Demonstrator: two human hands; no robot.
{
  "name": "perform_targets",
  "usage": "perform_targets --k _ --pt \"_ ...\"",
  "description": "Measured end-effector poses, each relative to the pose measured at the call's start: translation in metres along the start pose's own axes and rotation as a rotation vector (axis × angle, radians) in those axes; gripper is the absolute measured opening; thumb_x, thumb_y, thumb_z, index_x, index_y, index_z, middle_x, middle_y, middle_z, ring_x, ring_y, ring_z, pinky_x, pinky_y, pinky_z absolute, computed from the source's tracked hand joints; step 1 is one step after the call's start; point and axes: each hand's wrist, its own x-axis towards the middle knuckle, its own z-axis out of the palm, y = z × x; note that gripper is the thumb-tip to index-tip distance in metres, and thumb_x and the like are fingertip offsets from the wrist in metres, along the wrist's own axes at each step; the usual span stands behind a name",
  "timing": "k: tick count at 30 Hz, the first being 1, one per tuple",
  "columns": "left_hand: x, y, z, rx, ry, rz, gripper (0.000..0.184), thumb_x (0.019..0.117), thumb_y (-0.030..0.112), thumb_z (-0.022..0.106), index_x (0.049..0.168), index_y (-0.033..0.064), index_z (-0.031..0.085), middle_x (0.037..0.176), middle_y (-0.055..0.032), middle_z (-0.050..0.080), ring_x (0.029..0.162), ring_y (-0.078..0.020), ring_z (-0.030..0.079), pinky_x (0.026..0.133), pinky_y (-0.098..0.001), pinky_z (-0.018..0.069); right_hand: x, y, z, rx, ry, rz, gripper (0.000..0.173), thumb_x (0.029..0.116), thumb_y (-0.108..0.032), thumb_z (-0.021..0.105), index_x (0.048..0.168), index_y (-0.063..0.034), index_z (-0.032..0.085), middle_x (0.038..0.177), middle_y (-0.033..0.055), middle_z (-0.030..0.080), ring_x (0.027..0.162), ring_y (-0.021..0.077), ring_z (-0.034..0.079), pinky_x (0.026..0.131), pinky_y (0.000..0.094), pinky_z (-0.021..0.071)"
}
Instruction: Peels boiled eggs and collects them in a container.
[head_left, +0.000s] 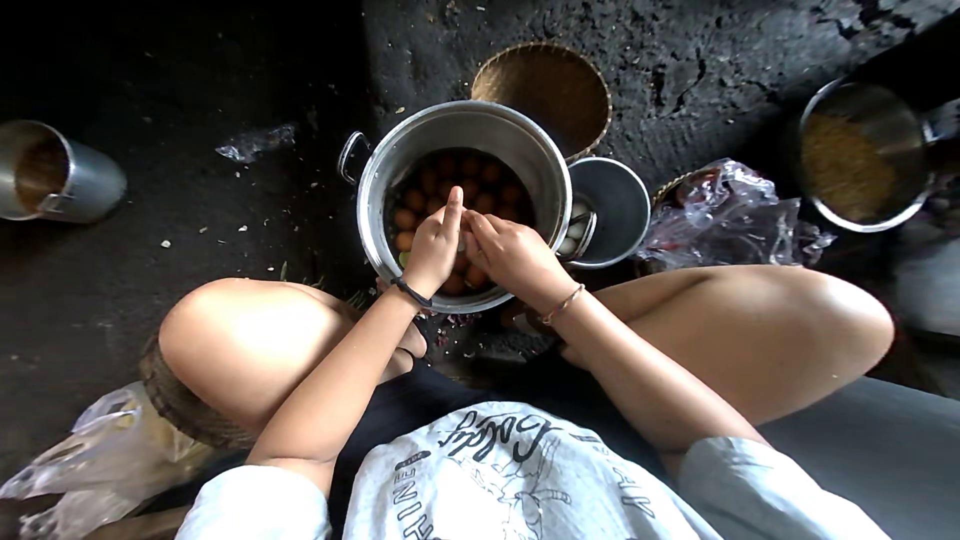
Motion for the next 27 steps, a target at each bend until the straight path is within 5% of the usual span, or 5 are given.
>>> perform_targets --k 8,12,15,20,27 --pt "-0.001 -0.002 0.002 -0.056 0.027 0.026 0.057 0.1115 0.045 0.028 0.111 0.0052 0.068 0.093 -0.0046 0.065 0.088 -0.0106 0.062 0.085 -0.0336 0.0507 0.001 -0.01 -0.004 0.104 -0.043 0.151 0.031 0.0977 0.001 0.06 0.129 0.0055 0.059 0.101 0.0226 0.068 0.083 0.0357 0.071 0.073 0.0471 0.0599" --pt "-0.002 0.003 0.001 -0.191 0.04 -0.041 0.058 0.1124 0.043 0.023 0.114 0.0052 0.067 0.095 -0.0037 0.065 0.089 -0.0098 0.061 0.084 -0.0309 0.0504 0.0 0.003 -0.006 0.319 -0.001 0.234 0.025 0.1016 0.0 0.051 0.124 -0.0008 0.062 0.098 0.0174 0.069 0.074 0.0254 0.068 0.069 0.0405 0.0587" --pt "0.0 0.0 0.0 -0.271 0.059 -0.064 0.058 0.1125 0.043 0.022 0.118 0.0067 0.067 0.098 -0.0043 0.065 0.089 -0.0105 0.061 0.081 -0.0303 0.0508 0.011 0.014 -0.016 0.437 -0.063 0.247 0.031 0.1008 -0.004 0.05 0.128 -0.0003 0.064 0.118 0.0189 0.067 0.101 0.0256 0.068 0.088 0.0395 0.0559" --pt "-0.004 0.006 0.003 -0.303 0.093 -0.042 0.053 0.1125 0.041 0.027 0.126 0.0049 0.064 0.113 -0.0062 0.066 0.105 -0.0088 0.06 0.095 -0.0297 0.0478 0.004 0.007 -0.012 0.472 -0.037 0.249 0.049 0.0929 -0.019 0.076 0.136 -0.0053 0.057 0.108 0.0149 0.066 0.083 0.0213 0.065 0.072 0.0366 0.0569" --pt "-0.006 0.005 0.007 -0.294 0.125 0.047 0.044 0.1117 0.038 0.036 0.121 0.0041 0.062 0.107 -0.0043 0.064 0.104 -0.0065 0.06 0.097 -0.0296 0.048 0.005 -0.007 -0.011 0.382 -0.064 0.245 0.051 0.0975 -0.005 0.059 0.147 -0.0042 0.049 0.12 0.0183 0.065 0.085 0.0247 0.068 0.073 0.0399 0.0587"
